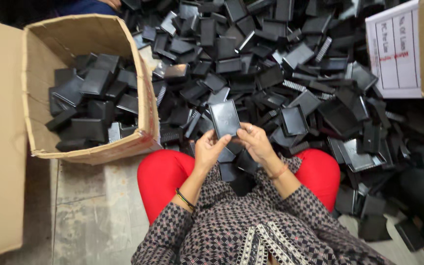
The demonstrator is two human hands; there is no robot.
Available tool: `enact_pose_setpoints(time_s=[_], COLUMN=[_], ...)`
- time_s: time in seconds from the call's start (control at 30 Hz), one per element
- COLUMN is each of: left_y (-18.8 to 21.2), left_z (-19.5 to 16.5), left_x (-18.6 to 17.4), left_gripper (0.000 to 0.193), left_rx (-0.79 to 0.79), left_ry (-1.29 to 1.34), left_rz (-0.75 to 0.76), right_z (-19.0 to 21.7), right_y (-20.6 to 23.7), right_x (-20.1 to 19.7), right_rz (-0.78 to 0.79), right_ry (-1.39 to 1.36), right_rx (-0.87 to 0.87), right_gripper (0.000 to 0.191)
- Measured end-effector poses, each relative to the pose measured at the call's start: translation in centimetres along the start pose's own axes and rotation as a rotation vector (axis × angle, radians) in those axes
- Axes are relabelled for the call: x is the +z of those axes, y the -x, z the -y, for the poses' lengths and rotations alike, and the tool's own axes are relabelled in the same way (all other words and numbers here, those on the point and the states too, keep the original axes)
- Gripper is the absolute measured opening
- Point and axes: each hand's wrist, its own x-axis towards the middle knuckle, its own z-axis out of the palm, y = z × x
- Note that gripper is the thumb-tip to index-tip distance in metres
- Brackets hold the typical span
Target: The person sits on the floor and repeatedly picks up small black plastic components from a large pile, briefly inspects them, and places them into a cardboard box. The person also moves the box and adjusts the pile of parts during the process.
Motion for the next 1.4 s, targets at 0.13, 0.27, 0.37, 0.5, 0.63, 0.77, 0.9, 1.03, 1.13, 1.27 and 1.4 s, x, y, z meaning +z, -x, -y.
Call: enact_pose_setpoints(time_s=[0.13,0.27,0.37,0.5,0.63,0.77,0.9,1.03,1.13,1.27,1.4], left_y=[0.1,-0.1,-0.2,0.2,0.4,0.0,-0.4,-0.2,-0.3,-1.2,-1.4], left_z=[-0.1,-1.4,-2.9,-4.2,-3.6,-1.9,-0.9,-0.5,-0.7,-2.2,-3.9], left_x=[0.0,0.3,0.7,1.2,1.4,0.7,-0.3,-0.3,0.2,0.5,0.6], left_gripper=[0.042,0.045,0.05,0.052,0.054,0.05,0.053,0.058,0.045,0.04,0.038], left_rx=[-0.006,0.089,0.019,0.06,0.094,0.064,0.13,0.076,0.181,0.244,0.186], left_ry=[-0.119,-0.591,-0.643,-0.714,-0.714,-0.432,-0.556,-0.769,-0.631,-0.355,-0.54], left_rz=[-0.06,-0.39,-0.414,-0.413,-0.396,-0.262,-0.416,-0.477,-0.38,-0.342,-0.326], right_z=[-1.8,-3.3,-3.8,-4.0,-3.6,-2.8,-3.4,-4.7,-4.9,-3.8,-2.6], right_y=[0.5,1.0,1.3,1.7,1.9,2.3,2.9,2.6,2.2,2.2,2.1], right_x=[0.3,1.6,2.4,2.6,2.2,2.5,3.8,3.7,1.9,-0.2,0.3], right_rz=[-0.057,-0.088,-0.028,-0.043,-0.061,-0.051,-0.054,-0.027,-0.058,-0.04,0.15], right_ry=[0.095,0.333,0.251,0.222,0.186,0.347,0.432,0.247,0.253,0.376,0.44], right_rx=[0.014,-0.087,-0.072,-0.024,-0.054,-0.103,-0.106,-0.113,-0.101,0.023,-0.093], right_gripper=[0.046,0.052,0.052,0.051,0.049,0.051,0.055,0.05,0.047,0.046,0.042])
